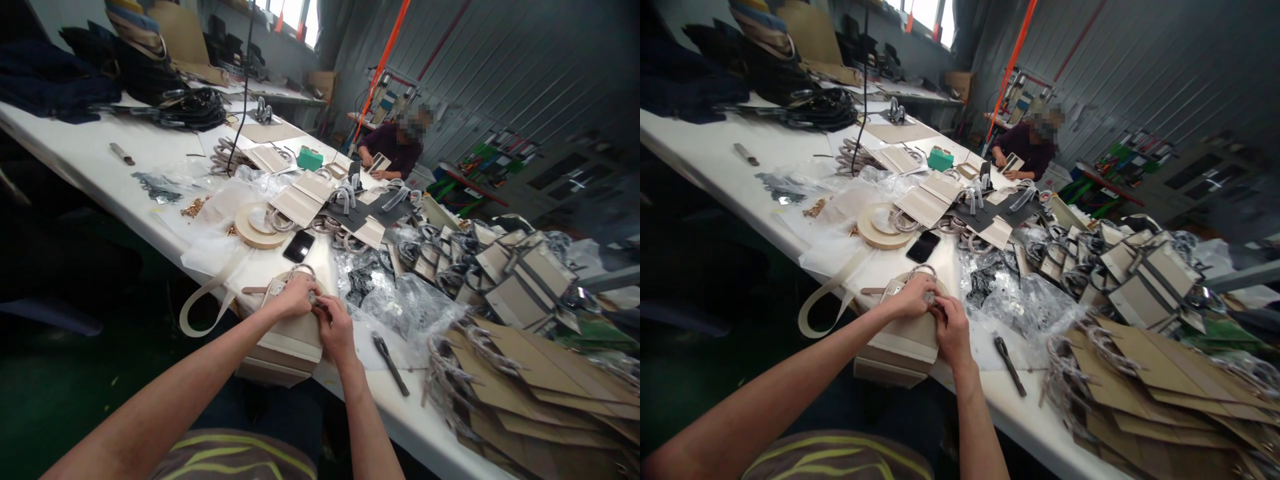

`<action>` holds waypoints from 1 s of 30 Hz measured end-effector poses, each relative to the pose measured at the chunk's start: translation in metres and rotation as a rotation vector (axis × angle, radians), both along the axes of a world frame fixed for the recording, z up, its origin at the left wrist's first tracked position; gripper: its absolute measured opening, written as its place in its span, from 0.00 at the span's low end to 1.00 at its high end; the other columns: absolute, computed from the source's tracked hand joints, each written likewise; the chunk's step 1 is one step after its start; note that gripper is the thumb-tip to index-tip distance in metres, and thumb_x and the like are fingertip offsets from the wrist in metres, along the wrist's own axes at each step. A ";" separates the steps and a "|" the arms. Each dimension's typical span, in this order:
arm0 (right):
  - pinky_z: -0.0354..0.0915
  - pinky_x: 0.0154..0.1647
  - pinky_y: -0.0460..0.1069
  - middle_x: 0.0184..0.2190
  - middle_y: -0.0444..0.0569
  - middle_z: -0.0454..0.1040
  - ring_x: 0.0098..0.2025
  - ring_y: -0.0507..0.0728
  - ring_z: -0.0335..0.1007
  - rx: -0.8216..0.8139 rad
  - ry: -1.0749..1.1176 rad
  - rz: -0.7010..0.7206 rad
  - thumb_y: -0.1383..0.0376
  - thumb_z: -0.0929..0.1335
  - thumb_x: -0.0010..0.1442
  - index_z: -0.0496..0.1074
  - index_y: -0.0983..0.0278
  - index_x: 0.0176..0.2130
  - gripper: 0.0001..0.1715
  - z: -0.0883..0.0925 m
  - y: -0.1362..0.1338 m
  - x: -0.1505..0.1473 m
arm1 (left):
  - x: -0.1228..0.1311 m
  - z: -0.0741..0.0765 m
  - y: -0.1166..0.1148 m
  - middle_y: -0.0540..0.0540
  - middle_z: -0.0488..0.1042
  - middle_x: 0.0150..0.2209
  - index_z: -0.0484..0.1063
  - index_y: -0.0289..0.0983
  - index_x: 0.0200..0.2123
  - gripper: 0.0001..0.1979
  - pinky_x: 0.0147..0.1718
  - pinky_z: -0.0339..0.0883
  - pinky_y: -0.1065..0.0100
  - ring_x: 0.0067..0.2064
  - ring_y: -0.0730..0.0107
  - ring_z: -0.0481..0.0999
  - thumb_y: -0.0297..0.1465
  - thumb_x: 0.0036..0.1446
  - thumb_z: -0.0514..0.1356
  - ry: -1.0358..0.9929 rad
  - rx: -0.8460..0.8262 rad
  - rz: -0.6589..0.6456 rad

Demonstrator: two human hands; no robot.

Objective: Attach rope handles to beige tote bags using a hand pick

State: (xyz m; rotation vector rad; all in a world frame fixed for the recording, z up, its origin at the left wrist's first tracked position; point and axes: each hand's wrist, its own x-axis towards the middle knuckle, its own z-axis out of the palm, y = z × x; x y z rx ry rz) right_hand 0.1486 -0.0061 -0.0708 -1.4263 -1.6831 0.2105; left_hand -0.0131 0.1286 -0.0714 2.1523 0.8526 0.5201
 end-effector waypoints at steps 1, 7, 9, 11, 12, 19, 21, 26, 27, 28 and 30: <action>0.77 0.62 0.62 0.55 0.55 0.82 0.59 0.65 0.80 0.005 0.001 0.001 0.67 0.70 0.77 0.80 0.56 0.58 0.14 0.000 0.000 0.000 | 0.000 -0.001 0.000 0.38 0.79 0.56 0.88 0.42 0.50 0.19 0.65 0.73 0.47 0.61 0.42 0.78 0.28 0.54 0.71 0.000 0.000 -0.001; 0.76 0.62 0.62 0.54 0.55 0.82 0.58 0.65 0.80 0.016 0.025 -0.006 0.66 0.70 0.78 0.80 0.57 0.55 0.10 -0.001 0.000 -0.001 | 0.001 -0.002 0.001 0.37 0.79 0.57 0.88 0.42 0.51 0.19 0.65 0.72 0.48 0.62 0.42 0.78 0.28 0.54 0.72 0.000 -0.008 -0.017; 0.76 0.62 0.62 0.54 0.55 0.82 0.58 0.65 0.80 -0.004 0.034 -0.009 0.65 0.70 0.78 0.80 0.57 0.56 0.10 0.001 0.000 -0.002 | 0.000 -0.002 0.001 0.37 0.79 0.57 0.88 0.42 0.50 0.19 0.65 0.72 0.48 0.62 0.42 0.78 0.29 0.54 0.72 -0.001 -0.008 -0.012; 0.76 0.62 0.62 0.54 0.56 0.82 0.58 0.65 0.79 -0.030 0.038 -0.004 0.66 0.70 0.78 0.80 0.57 0.56 0.11 0.004 0.000 -0.003 | 0.000 -0.002 0.002 0.37 0.79 0.57 0.88 0.42 0.50 0.18 0.66 0.72 0.48 0.62 0.42 0.78 0.28 0.55 0.72 -0.006 -0.006 -0.011; 0.76 0.62 0.62 0.54 0.56 0.82 0.58 0.66 0.79 -0.042 0.037 -0.002 0.66 0.69 0.78 0.80 0.57 0.56 0.11 0.006 0.000 -0.003 | 0.000 -0.002 0.002 0.37 0.79 0.57 0.88 0.43 0.50 0.18 0.66 0.71 0.48 0.62 0.42 0.78 0.28 0.54 0.72 -0.009 -0.005 -0.013; 0.78 0.59 0.61 0.54 0.58 0.79 0.56 0.65 0.78 -0.058 -0.004 -0.026 0.66 0.68 0.77 0.80 0.59 0.57 0.14 0.007 0.002 -0.002 | -0.001 0.001 0.004 0.38 0.79 0.57 0.88 0.42 0.49 0.17 0.65 0.72 0.50 0.61 0.43 0.78 0.31 0.55 0.74 -0.002 -0.014 -0.030; 0.78 0.59 0.60 0.53 0.58 0.78 0.56 0.65 0.78 -0.068 -0.013 -0.027 0.66 0.69 0.77 0.80 0.59 0.57 0.14 0.007 0.002 0.000 | -0.001 0.002 0.004 0.38 0.80 0.56 0.88 0.42 0.49 0.18 0.64 0.73 0.51 0.60 0.43 0.79 0.32 0.54 0.75 0.002 -0.016 -0.031; 0.78 0.58 0.59 0.53 0.57 0.77 0.56 0.65 0.78 -0.081 -0.030 0.001 0.67 0.69 0.76 0.81 0.60 0.57 0.15 0.010 0.004 0.001 | 0.000 0.002 0.006 0.39 0.82 0.53 0.89 0.42 0.48 0.16 0.62 0.75 0.55 0.58 0.46 0.80 0.31 0.54 0.74 -0.016 0.008 -0.039; 0.78 0.58 0.59 0.53 0.57 0.78 0.56 0.65 0.78 -0.077 -0.030 0.001 0.68 0.69 0.76 0.81 0.59 0.57 0.15 0.010 0.004 0.000 | 0.001 0.002 0.006 0.39 0.82 0.53 0.89 0.42 0.48 0.16 0.62 0.75 0.55 0.57 0.46 0.81 0.30 0.55 0.73 -0.014 0.009 -0.031; 0.78 0.58 0.59 0.53 0.57 0.78 0.56 0.65 0.78 -0.072 -0.027 -0.004 0.68 0.69 0.76 0.81 0.59 0.58 0.15 0.010 0.003 0.000 | 0.001 0.001 0.005 0.39 0.82 0.53 0.89 0.42 0.48 0.16 0.62 0.75 0.55 0.58 0.46 0.81 0.30 0.55 0.72 -0.011 0.008 -0.021; 0.78 0.59 0.60 0.53 0.57 0.78 0.56 0.65 0.78 -0.058 -0.016 -0.017 0.68 0.69 0.76 0.80 0.59 0.58 0.16 0.009 0.003 -0.001 | 0.002 0.001 0.005 0.38 0.83 0.54 0.89 0.42 0.48 0.16 0.63 0.75 0.53 0.58 0.45 0.81 0.29 0.55 0.71 -0.001 0.006 0.000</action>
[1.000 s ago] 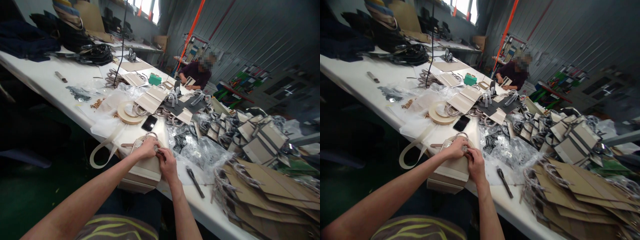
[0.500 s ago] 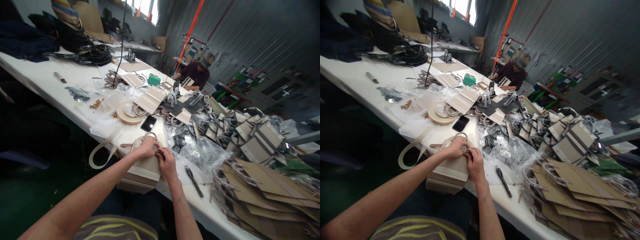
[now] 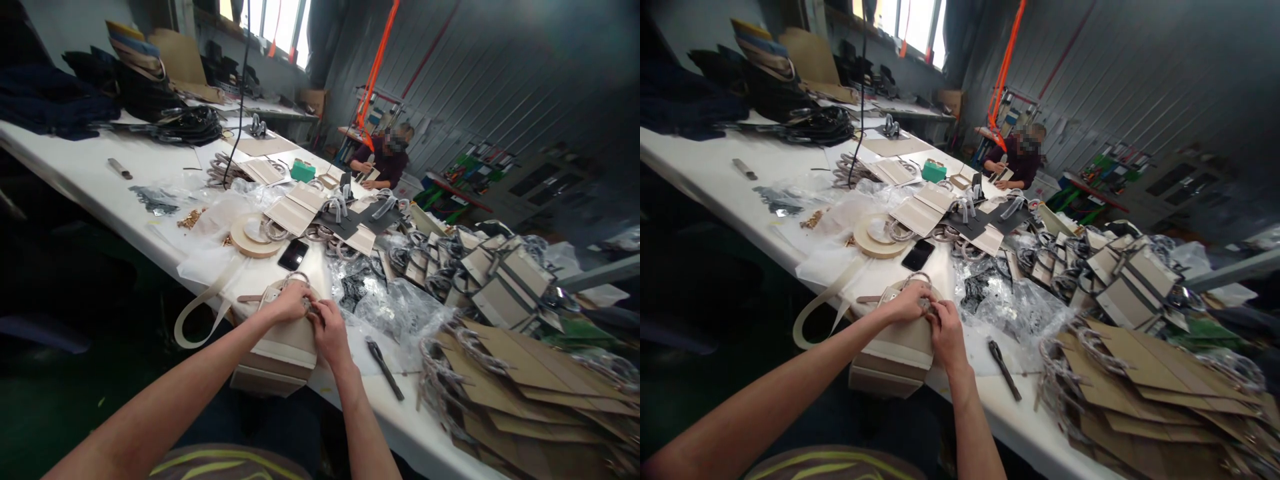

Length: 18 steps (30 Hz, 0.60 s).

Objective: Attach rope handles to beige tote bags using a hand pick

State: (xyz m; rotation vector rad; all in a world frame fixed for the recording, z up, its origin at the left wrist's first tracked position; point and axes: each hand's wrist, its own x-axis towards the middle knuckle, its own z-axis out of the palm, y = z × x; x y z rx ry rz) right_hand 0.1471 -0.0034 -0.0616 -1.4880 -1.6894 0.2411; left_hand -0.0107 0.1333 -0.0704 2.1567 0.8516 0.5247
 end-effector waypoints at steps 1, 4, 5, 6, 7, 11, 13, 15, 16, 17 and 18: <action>0.78 0.59 0.60 0.53 0.57 0.79 0.56 0.65 0.78 0.007 0.007 -0.002 0.68 0.69 0.76 0.80 0.59 0.58 0.16 -0.001 0.000 -0.001 | 0.001 0.000 0.000 0.38 0.82 0.54 0.90 0.42 0.48 0.16 0.63 0.75 0.52 0.59 0.44 0.80 0.30 0.56 0.71 0.004 -0.003 0.006; 0.77 0.62 0.61 0.55 0.57 0.80 0.58 0.65 0.78 0.034 0.021 0.022 0.69 0.68 0.76 0.79 0.58 0.59 0.17 -0.004 -0.001 -0.002 | 0.002 0.000 -0.001 0.36 0.82 0.53 0.90 0.41 0.46 0.15 0.61 0.75 0.51 0.57 0.43 0.81 0.29 0.56 0.70 0.006 -0.017 0.007; 0.77 0.63 0.62 0.56 0.57 0.81 0.59 0.65 0.78 0.045 0.023 0.031 0.69 0.68 0.77 0.79 0.58 0.59 0.17 -0.005 -0.001 -0.003 | 0.002 0.000 0.000 0.36 0.82 0.52 0.90 0.41 0.46 0.14 0.60 0.76 0.51 0.57 0.44 0.82 0.29 0.57 0.69 0.005 -0.019 0.004; 0.76 0.64 0.62 0.56 0.57 0.81 0.60 0.65 0.79 0.056 0.023 0.035 0.69 0.67 0.77 0.79 0.58 0.60 0.17 -0.006 -0.001 -0.003 | 0.002 0.000 0.000 0.36 0.83 0.52 0.90 0.41 0.46 0.14 0.59 0.76 0.52 0.56 0.45 0.82 0.29 0.57 0.69 0.004 -0.018 -0.001; 0.76 0.64 0.62 0.56 0.57 0.81 0.60 0.65 0.79 0.068 0.024 0.033 0.68 0.67 0.77 0.79 0.58 0.60 0.17 -0.007 -0.001 -0.003 | 0.002 0.000 0.000 0.37 0.83 0.51 0.90 0.41 0.46 0.14 0.58 0.76 0.52 0.55 0.45 0.82 0.28 0.56 0.69 0.002 -0.016 -0.007; 0.77 0.63 0.63 0.55 0.56 0.83 0.59 0.65 0.80 0.091 0.027 0.001 0.68 0.67 0.77 0.80 0.56 0.59 0.17 -0.012 -0.002 -0.003 | 0.003 0.000 0.002 0.37 0.84 0.50 0.90 0.41 0.45 0.15 0.58 0.77 0.54 0.55 0.46 0.82 0.28 0.54 0.70 -0.002 0.003 -0.010; 0.78 0.63 0.63 0.55 0.56 0.83 0.59 0.66 0.80 0.090 0.025 -0.009 0.69 0.67 0.77 0.80 0.56 0.59 0.18 -0.013 -0.003 -0.003 | 0.003 0.000 0.003 0.37 0.84 0.50 0.90 0.40 0.44 0.15 0.57 0.77 0.54 0.55 0.46 0.82 0.29 0.53 0.70 -0.001 0.007 -0.003; 0.77 0.63 0.63 0.55 0.55 0.83 0.59 0.65 0.79 0.093 0.026 -0.015 0.69 0.67 0.77 0.80 0.55 0.59 0.18 -0.014 -0.004 -0.003 | 0.004 0.000 0.004 0.38 0.85 0.49 0.90 0.41 0.44 0.15 0.56 0.77 0.55 0.54 0.47 0.82 0.28 0.52 0.70 -0.001 0.000 -0.006; 0.77 0.63 0.63 0.54 0.55 0.83 0.59 0.65 0.79 0.096 0.029 -0.016 0.69 0.67 0.77 0.80 0.55 0.59 0.18 -0.014 -0.004 -0.004 | 0.004 0.000 0.004 0.38 0.85 0.49 0.90 0.41 0.44 0.15 0.56 0.77 0.55 0.53 0.47 0.82 0.28 0.51 0.70 -0.002 -0.005 -0.012; 0.77 0.63 0.63 0.54 0.55 0.83 0.59 0.65 0.79 0.101 0.032 -0.017 0.69 0.67 0.77 0.80 0.55 0.59 0.18 -0.014 -0.004 -0.004 | 0.004 0.000 0.004 0.39 0.86 0.49 0.90 0.41 0.44 0.15 0.56 0.77 0.55 0.53 0.47 0.82 0.28 0.51 0.70 -0.003 -0.008 -0.015; 0.77 0.63 0.63 0.54 0.55 0.83 0.59 0.65 0.79 0.104 0.034 -0.016 0.69 0.67 0.77 0.80 0.55 0.59 0.18 -0.014 -0.004 -0.004 | 0.004 0.000 0.004 0.39 0.86 0.49 0.90 0.40 0.44 0.15 0.57 0.77 0.55 0.53 0.47 0.83 0.28 0.52 0.70 -0.004 -0.010 -0.016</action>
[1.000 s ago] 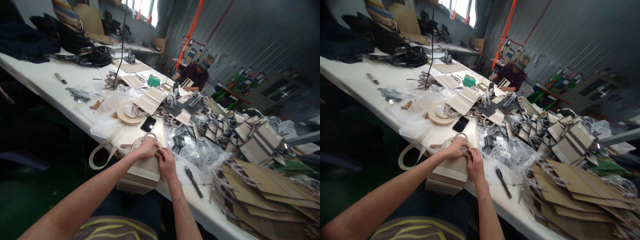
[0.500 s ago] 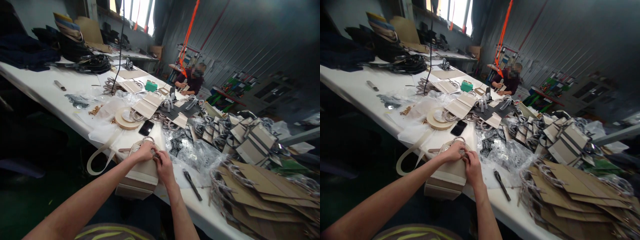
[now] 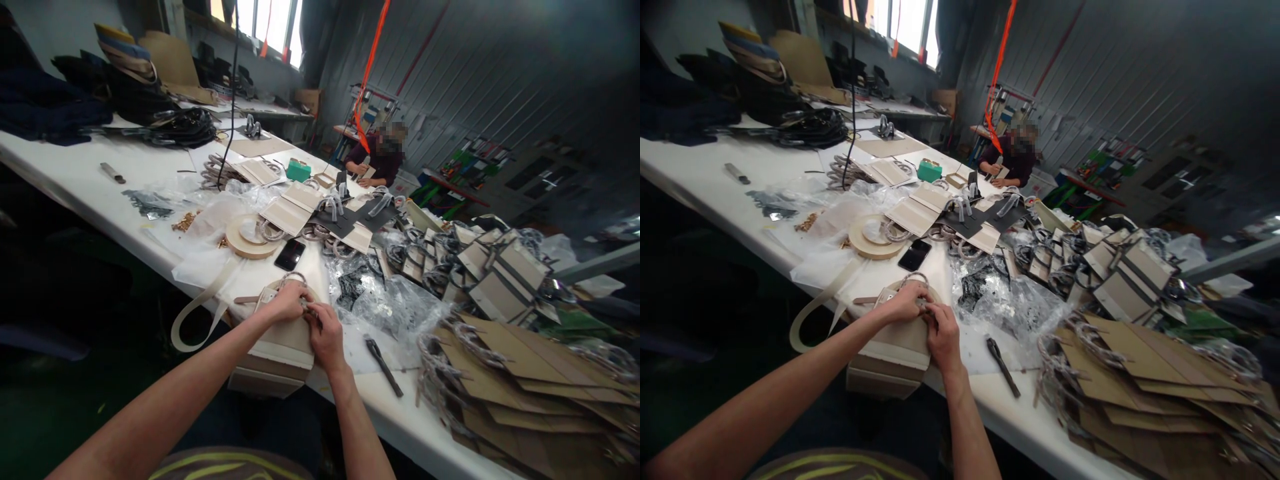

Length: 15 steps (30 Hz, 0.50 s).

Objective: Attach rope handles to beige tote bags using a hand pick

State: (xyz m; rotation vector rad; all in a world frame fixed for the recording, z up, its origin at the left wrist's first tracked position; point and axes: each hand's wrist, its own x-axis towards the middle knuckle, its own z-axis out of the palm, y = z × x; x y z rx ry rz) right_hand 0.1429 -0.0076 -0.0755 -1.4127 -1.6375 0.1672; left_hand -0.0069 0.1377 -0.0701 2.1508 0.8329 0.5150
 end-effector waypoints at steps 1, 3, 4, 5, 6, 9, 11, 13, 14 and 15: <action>0.77 0.63 0.62 0.55 0.56 0.82 0.59 0.65 0.79 0.000 0.002 0.001 0.69 0.67 0.77 0.80 0.56 0.60 0.18 0.000 0.000 0.000 | 0.000 0.000 0.000 0.38 0.86 0.49 0.90 0.40 0.44 0.15 0.57 0.77 0.55 0.53 0.47 0.83 0.28 0.52 0.70 0.002 -0.001 0.000; 0.77 0.63 0.63 0.55 0.57 0.82 0.59 0.65 0.79 -0.010 0.004 0.003 0.69 0.67 0.77 0.80 0.56 0.61 0.19 0.001 0.000 -0.001 | 0.000 0.000 -0.001 0.38 0.85 0.50 0.90 0.40 0.45 0.15 0.57 0.77 0.55 0.54 0.47 0.83 0.28 0.53 0.70 0.006 0.005 0.004; 0.77 0.63 0.63 0.56 0.57 0.82 0.59 0.66 0.79 -0.017 0.003 0.001 0.69 0.67 0.77 0.81 0.56 0.61 0.19 0.001 0.000 -0.001 | 0.000 0.001 -0.002 0.38 0.85 0.51 0.90 0.40 0.45 0.15 0.57 0.77 0.55 0.54 0.47 0.83 0.28 0.53 0.70 0.007 0.013 0.007; 0.77 0.63 0.63 0.56 0.58 0.81 0.60 0.66 0.79 -0.023 0.001 -0.004 0.68 0.67 0.77 0.81 0.57 0.61 0.19 0.002 0.000 0.000 | -0.001 0.001 -0.002 0.38 0.85 0.51 0.90 0.40 0.45 0.15 0.57 0.78 0.56 0.54 0.47 0.83 0.28 0.54 0.70 0.008 0.023 0.009; 0.77 0.63 0.63 0.56 0.58 0.81 0.60 0.66 0.79 -0.028 -0.001 -0.010 0.68 0.68 0.77 0.81 0.57 0.62 0.19 0.002 0.000 0.000 | -0.001 0.001 -0.003 0.38 0.85 0.51 0.90 0.40 0.46 0.16 0.57 0.78 0.56 0.54 0.47 0.83 0.27 0.54 0.69 0.007 0.035 0.010; 0.78 0.63 0.62 0.56 0.59 0.80 0.59 0.66 0.79 -0.042 -0.006 -0.023 0.68 0.68 0.76 0.81 0.58 0.61 0.19 0.003 0.000 0.000 | -0.001 0.002 -0.004 0.38 0.85 0.52 0.90 0.41 0.47 0.19 0.58 0.78 0.56 0.55 0.47 0.83 0.25 0.53 0.68 0.015 0.047 0.013; 0.77 0.63 0.62 0.56 0.59 0.79 0.59 0.66 0.78 -0.050 -0.005 -0.023 0.68 0.68 0.76 0.82 0.58 0.61 0.19 0.004 0.001 0.000 | -0.001 0.003 -0.004 0.38 0.85 0.52 0.90 0.41 0.47 0.19 0.58 0.78 0.56 0.55 0.47 0.83 0.24 0.52 0.67 0.021 0.045 0.019; 0.77 0.63 0.62 0.56 0.59 0.79 0.59 0.66 0.78 -0.059 -0.005 -0.020 0.67 0.68 0.77 0.82 0.58 0.60 0.18 0.005 0.002 0.001 | -0.001 0.004 -0.004 0.38 0.85 0.51 0.91 0.41 0.46 0.18 0.57 0.78 0.55 0.54 0.47 0.83 0.25 0.52 0.68 0.019 0.042 0.021; 0.77 0.63 0.62 0.56 0.59 0.79 0.59 0.66 0.78 -0.064 -0.005 -0.017 0.67 0.68 0.77 0.82 0.59 0.60 0.18 0.005 0.002 0.001 | -0.001 0.005 -0.003 0.38 0.85 0.51 0.91 0.40 0.46 0.18 0.57 0.78 0.55 0.54 0.47 0.83 0.26 0.52 0.69 0.015 0.037 0.018; 0.78 0.63 0.61 0.55 0.59 0.79 0.58 0.66 0.78 -0.070 -0.007 -0.013 0.68 0.68 0.77 0.82 0.59 0.59 0.17 0.006 0.003 0.001 | -0.001 0.006 -0.002 0.38 0.85 0.50 0.91 0.40 0.46 0.17 0.57 0.78 0.56 0.54 0.46 0.83 0.27 0.52 0.71 0.009 0.028 0.011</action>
